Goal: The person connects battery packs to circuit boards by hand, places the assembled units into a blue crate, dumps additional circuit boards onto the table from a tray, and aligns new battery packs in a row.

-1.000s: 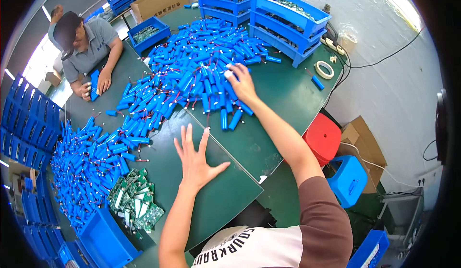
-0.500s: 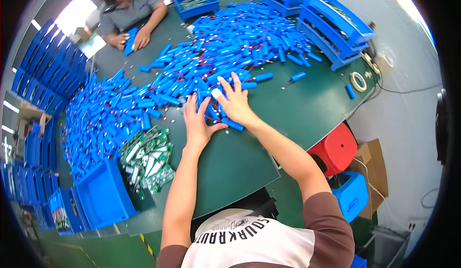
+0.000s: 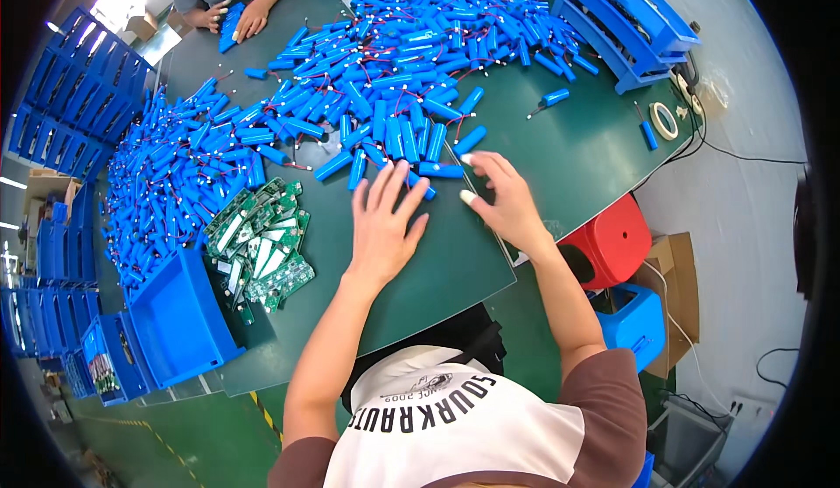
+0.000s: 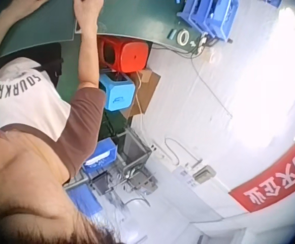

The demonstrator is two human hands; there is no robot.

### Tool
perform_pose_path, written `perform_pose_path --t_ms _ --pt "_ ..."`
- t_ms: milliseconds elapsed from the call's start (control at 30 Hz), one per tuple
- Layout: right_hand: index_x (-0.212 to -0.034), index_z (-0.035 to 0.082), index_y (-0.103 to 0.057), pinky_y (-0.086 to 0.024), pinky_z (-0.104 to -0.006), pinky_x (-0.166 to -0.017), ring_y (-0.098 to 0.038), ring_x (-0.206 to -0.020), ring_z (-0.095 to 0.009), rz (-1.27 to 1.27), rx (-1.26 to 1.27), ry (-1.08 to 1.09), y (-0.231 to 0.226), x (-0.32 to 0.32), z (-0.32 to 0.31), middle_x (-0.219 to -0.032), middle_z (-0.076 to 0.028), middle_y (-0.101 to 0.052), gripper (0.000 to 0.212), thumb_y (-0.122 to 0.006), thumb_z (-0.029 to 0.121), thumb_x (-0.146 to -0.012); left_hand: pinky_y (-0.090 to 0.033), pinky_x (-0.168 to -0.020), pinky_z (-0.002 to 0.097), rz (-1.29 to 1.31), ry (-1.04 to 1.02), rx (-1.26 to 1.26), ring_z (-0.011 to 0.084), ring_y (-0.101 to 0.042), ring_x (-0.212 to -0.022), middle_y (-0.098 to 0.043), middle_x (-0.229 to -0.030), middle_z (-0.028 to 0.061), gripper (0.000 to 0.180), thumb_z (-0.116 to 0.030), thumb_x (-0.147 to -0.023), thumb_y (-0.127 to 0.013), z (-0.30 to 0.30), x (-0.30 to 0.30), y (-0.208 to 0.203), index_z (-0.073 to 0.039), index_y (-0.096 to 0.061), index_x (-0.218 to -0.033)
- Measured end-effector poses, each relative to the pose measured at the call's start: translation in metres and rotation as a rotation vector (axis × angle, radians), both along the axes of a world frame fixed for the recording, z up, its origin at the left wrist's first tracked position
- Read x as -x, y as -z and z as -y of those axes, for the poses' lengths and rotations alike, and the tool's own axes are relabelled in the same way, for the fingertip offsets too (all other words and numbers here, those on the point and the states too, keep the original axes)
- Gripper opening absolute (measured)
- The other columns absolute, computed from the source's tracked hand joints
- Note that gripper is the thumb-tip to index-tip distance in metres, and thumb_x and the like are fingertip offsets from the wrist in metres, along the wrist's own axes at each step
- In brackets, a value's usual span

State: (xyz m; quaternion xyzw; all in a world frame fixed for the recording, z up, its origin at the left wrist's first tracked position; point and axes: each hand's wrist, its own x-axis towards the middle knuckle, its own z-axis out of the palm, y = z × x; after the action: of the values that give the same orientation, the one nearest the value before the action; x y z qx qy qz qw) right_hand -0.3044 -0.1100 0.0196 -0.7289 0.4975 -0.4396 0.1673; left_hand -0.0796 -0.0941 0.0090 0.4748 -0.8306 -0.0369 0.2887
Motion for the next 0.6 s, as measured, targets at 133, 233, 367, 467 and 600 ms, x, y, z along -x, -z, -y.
perform_pose_path --t_ms 133,233,367,467,600 --pt "-0.111 0.002 -0.066 -0.052 -0.0316 -0.068 -0.063 -0.075 -0.025 -0.136 0.232 -0.016 0.013 -0.019 0.013 -0.092 -0.009 -0.065 0.030 -0.075 0.003 -0.082 -0.027 -0.116 0.0588 0.067 -0.104 0.043 0.0313 -0.042 -0.142 -0.052 -0.146 0.0139 0.041 -0.015 -0.086 -0.073 0.010 -0.011 0.012 -0.012 -0.065 -0.127" --pt "-0.102 0.003 -0.066 -0.048 -0.0334 -0.062 -0.060 -0.070 -0.023 -0.051 -0.121 0.051 0.004 -0.030 -0.019 -0.082 -0.009 -0.058 0.024 -0.075 0.002 -0.080 -0.034 -0.113 0.0564 0.024 -0.204 0.204 0.0336 -0.048 -0.136 -0.056 -0.140 0.0157 0.034 -0.006 -0.082 -0.072 -0.002 -0.020 0.004 -0.004 -0.069 -0.115" --pt "-0.098 0.002 -0.066 -0.048 -0.0333 -0.062 -0.060 -0.069 -0.024 -0.012 -0.096 -0.012 0.008 -0.037 -0.062 -0.082 -0.010 -0.060 0.020 -0.074 0.000 -0.080 -0.046 -0.104 0.0502 -0.187 0.301 0.023 0.0334 -0.059 -0.124 -0.063 -0.129 0.0136 0.035 0.000 -0.077 -0.074 -0.038 -0.021 0.015 -0.002 -0.069 -0.112" --pt "-0.094 -0.001 -0.068 -0.052 -0.0324 -0.068 -0.064 -0.075 -0.021 0.076 -0.228 -0.023 0.002 -0.020 -0.055 -0.089 -0.011 -0.067 0.014 -0.072 -0.002 -0.080 -0.047 -0.103 0.0492 -0.196 0.324 -0.044 0.0319 -0.062 -0.118 -0.066 -0.121 0.0120 0.034 0.001 -0.076 -0.076 -0.043 -0.019 0.021 -0.003 -0.069 -0.110" --pt "-0.117 0.002 -0.064 -0.051 -0.0395 -0.092 -0.059 -0.112 -0.033 -0.160 0.075 0.214 0.000 0.014 0.025 -0.122 -0.013 -0.064 0.032 -0.066 -0.002 -0.086 -0.039 -0.109 0.0477 -0.180 0.274 -0.028 0.0298 -0.058 -0.123 -0.063 -0.127 0.0103 0.039 -0.001 -0.080 -0.073 -0.032 0.000 0.004 -0.005 -0.066 -0.118"
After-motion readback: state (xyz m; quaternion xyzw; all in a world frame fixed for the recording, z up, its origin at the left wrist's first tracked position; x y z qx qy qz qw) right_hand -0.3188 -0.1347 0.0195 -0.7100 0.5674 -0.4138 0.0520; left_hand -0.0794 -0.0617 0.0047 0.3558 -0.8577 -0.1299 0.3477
